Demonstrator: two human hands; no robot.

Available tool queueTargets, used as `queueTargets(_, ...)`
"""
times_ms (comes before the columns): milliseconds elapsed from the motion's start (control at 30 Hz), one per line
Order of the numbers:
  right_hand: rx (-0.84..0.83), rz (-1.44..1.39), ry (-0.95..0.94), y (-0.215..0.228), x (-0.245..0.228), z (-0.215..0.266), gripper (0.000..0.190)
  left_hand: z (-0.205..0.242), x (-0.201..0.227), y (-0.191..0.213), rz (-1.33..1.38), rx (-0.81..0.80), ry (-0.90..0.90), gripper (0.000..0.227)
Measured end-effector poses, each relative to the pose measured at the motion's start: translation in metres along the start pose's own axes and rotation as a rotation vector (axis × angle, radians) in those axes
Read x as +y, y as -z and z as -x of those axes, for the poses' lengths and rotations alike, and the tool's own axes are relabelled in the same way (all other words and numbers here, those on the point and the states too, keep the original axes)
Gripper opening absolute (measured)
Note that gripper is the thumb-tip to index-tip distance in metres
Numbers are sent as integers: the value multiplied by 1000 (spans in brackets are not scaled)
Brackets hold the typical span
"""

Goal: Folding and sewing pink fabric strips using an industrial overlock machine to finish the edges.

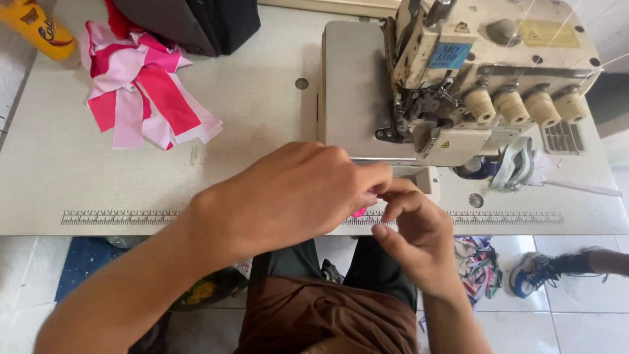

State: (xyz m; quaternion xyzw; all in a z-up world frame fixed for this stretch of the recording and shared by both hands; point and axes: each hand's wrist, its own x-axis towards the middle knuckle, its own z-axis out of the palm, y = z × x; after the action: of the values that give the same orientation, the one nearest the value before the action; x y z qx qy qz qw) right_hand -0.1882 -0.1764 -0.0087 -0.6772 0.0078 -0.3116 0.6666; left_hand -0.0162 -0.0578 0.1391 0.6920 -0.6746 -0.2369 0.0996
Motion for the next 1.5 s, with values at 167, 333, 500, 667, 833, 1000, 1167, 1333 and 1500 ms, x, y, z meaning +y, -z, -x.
queueTargets(167,74,-90,47,-6,12,-3,13,-2,-4,7,-135,22,-89,14)
queueTargets(333,6,-129,-68,-10,18,-9,24,-2,-22,-6,-183,183,-255,22)
queueTargets(500,-51,-127,-233,-9,32,-9,23,0,-29,-10,-328,222,-313,18)
queueTargets(667,-90,-157,-257,-4,25,-5,12,14,-33,-6,-355,287,-328,24)
queueTargets(833,-22,-8,-154,1,16,0,11,23,-41,-9,-352,344,-348,24)
queueTargets(1000,159,150,-36,8,23,0,12,24,-53,-21,-196,339,-254,38)
queueTargets(1167,200,124,-68,24,25,-4,14,11,-67,-30,-106,410,-289,17)
queueTargets(1333,318,138,-62,44,17,-18,10,-11,-76,-28,-50,394,-308,23)
queueTargets(1500,497,143,-194,69,32,-36,23,-40,-82,-20,148,366,-52,17)
